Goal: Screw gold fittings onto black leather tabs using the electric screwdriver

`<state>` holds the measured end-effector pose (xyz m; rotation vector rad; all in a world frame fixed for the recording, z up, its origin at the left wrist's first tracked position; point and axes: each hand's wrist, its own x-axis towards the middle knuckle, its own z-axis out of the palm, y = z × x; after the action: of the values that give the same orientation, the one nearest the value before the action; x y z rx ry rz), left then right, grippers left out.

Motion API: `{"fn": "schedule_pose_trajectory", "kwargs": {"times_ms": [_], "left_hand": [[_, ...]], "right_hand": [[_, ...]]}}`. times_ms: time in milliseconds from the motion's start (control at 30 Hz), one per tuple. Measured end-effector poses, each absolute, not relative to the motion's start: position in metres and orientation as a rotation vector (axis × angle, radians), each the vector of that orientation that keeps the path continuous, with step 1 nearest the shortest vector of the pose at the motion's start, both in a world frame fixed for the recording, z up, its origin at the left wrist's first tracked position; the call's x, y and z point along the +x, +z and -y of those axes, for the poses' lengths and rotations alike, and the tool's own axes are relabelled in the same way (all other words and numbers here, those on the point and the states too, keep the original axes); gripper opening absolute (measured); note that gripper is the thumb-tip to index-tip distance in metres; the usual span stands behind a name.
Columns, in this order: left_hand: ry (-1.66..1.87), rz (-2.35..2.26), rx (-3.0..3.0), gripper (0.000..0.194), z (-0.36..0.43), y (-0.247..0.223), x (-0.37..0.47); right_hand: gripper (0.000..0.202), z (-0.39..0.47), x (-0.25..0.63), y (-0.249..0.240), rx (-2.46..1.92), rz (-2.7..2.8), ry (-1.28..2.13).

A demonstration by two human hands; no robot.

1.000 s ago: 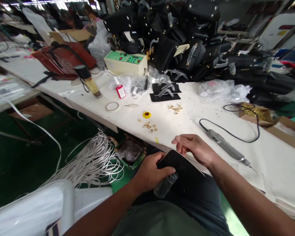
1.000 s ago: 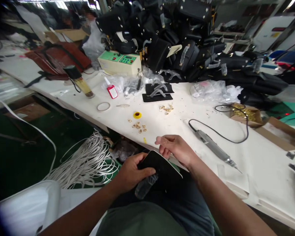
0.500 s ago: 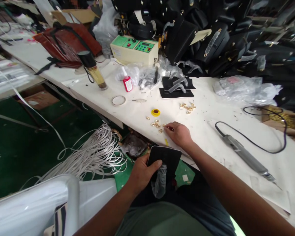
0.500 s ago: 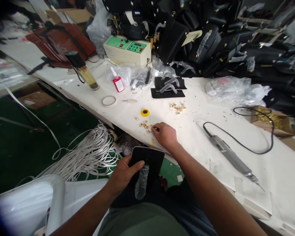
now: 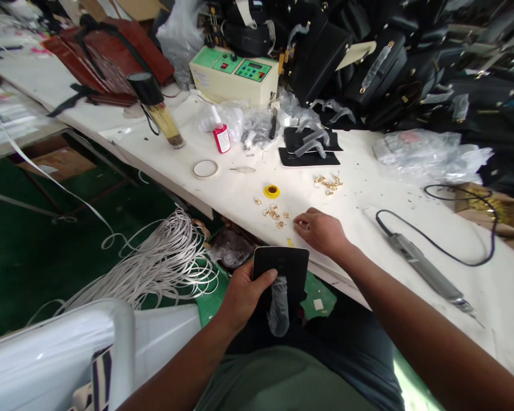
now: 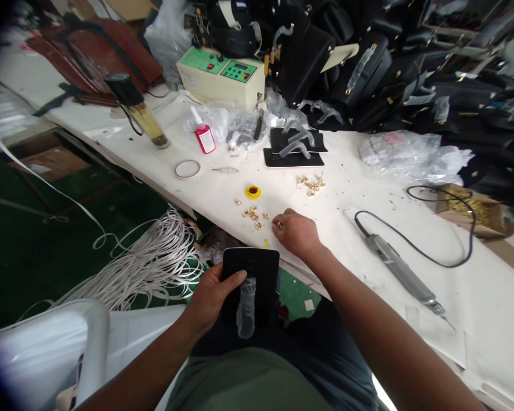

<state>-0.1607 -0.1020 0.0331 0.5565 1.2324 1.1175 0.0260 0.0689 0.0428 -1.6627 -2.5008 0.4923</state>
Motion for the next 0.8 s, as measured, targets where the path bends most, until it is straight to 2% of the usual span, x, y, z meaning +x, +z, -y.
{"fn": "schedule_pose_trajectory", "kwargs": {"times_ms": [167,367,567,800], "left_hand": [[1.125,-1.239,0.533,0.042,0.103,0.035,-0.158],[1.131,-1.223,0.55,0.041,0.107,0.032,-0.155],[1.117,-1.198,0.557,0.04,0.108,0.032,-0.15],[1.116,-1.177,0.539,0.038,0.108,0.035,-0.147]], "right_hand": [[0.025,-0.065,0.029,0.044,-1.657,2.518,0.415],[0.023,-0.067,0.031,0.043,-1.707,2.479,0.495],[0.035,-0.07,0.024,0.047,-1.884,2.462,0.376],[0.025,-0.079,0.021,0.057,-1.892,2.665,0.398]]}}
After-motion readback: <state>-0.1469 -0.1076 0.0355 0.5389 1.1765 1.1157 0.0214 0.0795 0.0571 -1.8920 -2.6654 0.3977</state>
